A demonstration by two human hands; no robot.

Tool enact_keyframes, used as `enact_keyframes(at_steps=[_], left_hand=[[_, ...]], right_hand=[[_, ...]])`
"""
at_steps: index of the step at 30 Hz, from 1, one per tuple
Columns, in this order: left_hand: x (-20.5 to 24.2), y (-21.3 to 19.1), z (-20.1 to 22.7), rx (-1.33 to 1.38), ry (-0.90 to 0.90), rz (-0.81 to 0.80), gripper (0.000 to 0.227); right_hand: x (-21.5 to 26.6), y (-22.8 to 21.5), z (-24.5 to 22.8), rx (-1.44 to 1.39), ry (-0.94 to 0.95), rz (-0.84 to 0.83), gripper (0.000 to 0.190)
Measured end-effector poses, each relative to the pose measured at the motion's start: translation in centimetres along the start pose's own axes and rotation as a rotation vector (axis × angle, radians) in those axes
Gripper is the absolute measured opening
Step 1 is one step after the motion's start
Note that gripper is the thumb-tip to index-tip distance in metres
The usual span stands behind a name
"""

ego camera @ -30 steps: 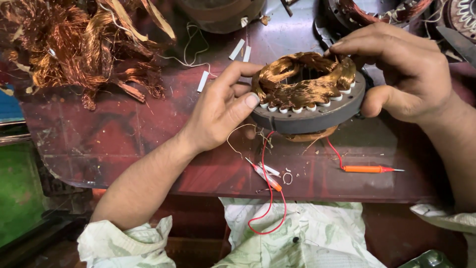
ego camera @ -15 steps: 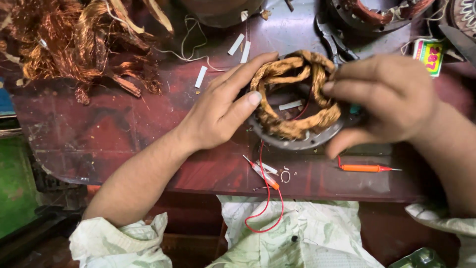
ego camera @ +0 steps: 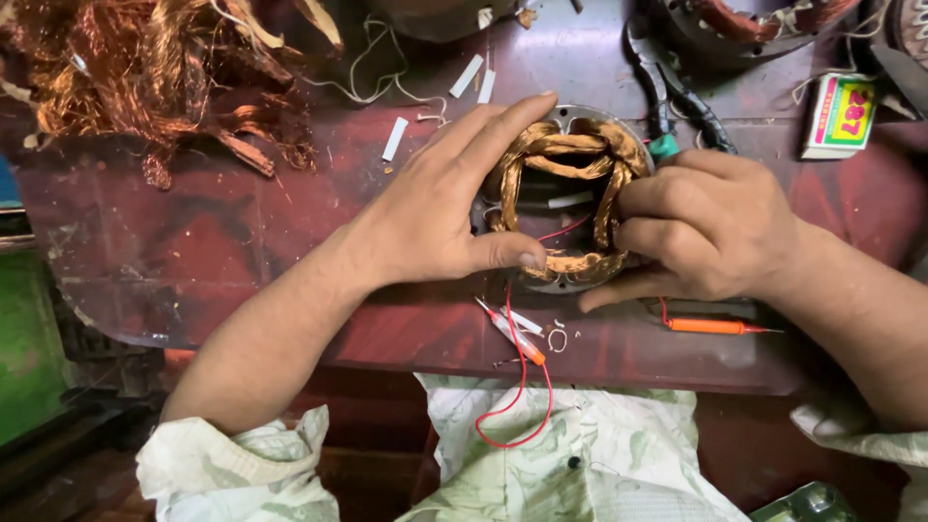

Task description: The person uses pliers to pull and adjust copper windings inside a motor stator. They repeatedly reposition the coil bundles and tuck them into the stator slots, working around the circular component.

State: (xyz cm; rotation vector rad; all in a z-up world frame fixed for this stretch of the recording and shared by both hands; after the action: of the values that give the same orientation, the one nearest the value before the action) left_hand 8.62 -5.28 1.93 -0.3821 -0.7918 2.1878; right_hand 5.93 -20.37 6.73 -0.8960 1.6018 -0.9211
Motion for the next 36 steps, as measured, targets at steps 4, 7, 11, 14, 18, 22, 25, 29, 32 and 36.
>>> enact_keyframes(at_steps=[4,7,11,14,18,22,25,29,32,36], left_hand=[[-0.1,-0.3,-0.1,0.005,0.040,-0.065,0.120],[-0.1,-0.4,-0.1,0.018,0.036,-0.097,0.124],[0.3,-2.1,0.7,-0.124,0.075,-0.030,0.114],[0.7,-3.2,-0.6,-0.200,-0.001,-0.045,0.100],[1.1,-3.8,0.0,-0.290,0.076,-0.007,0.089],[1.2,-4.1,-0.1,-0.262,0.104,-0.023,0.080],[1.2,-4.2,-0.3,-0.247,0.088,-0.007,0.076],[1.1,-4.0,-0.9,-0.207,0.033,0.017,0.072],[0.9,-4.1,-0.9,-0.169,0.008,0.037,0.069],[1.0,-4.2,-1.0,-0.078,-0.002,0.072,0.062]], right_hand=[[0.2,0.4,0.2,-0.030,0.038,-0.031,0.067],[0.1,0.3,0.3,-0.034,0.045,-0.058,0.067],[-0.1,0.0,0.9,-0.044,0.017,-0.113,0.064],[0.1,0.0,1.6,-0.014,0.064,-0.174,0.062],[0.2,0.1,2.4,-0.019,0.132,-0.224,0.062],[0.2,0.2,3.0,-0.068,0.187,-0.224,0.062],[0.4,0.5,3.3,-0.098,0.209,-0.230,0.062],[0.5,0.7,3.3,-0.094,0.229,-0.239,0.062],[0.6,0.7,3.4,-0.135,0.247,-0.233,0.063],[0.9,0.9,3.9,-0.255,0.260,-0.207,0.063]])
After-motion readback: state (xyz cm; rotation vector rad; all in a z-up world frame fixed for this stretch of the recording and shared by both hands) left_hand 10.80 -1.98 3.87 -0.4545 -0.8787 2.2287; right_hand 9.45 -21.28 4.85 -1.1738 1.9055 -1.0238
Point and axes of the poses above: each hand's wrist, its own x-axis away from the middle knuckle, its own y-axis out of the palm, z = x × y, the point moved 10 cm from there along -x, towards the middle knuckle, and after that the axes turned 13 degrees about -z, right-handed, at the moved point
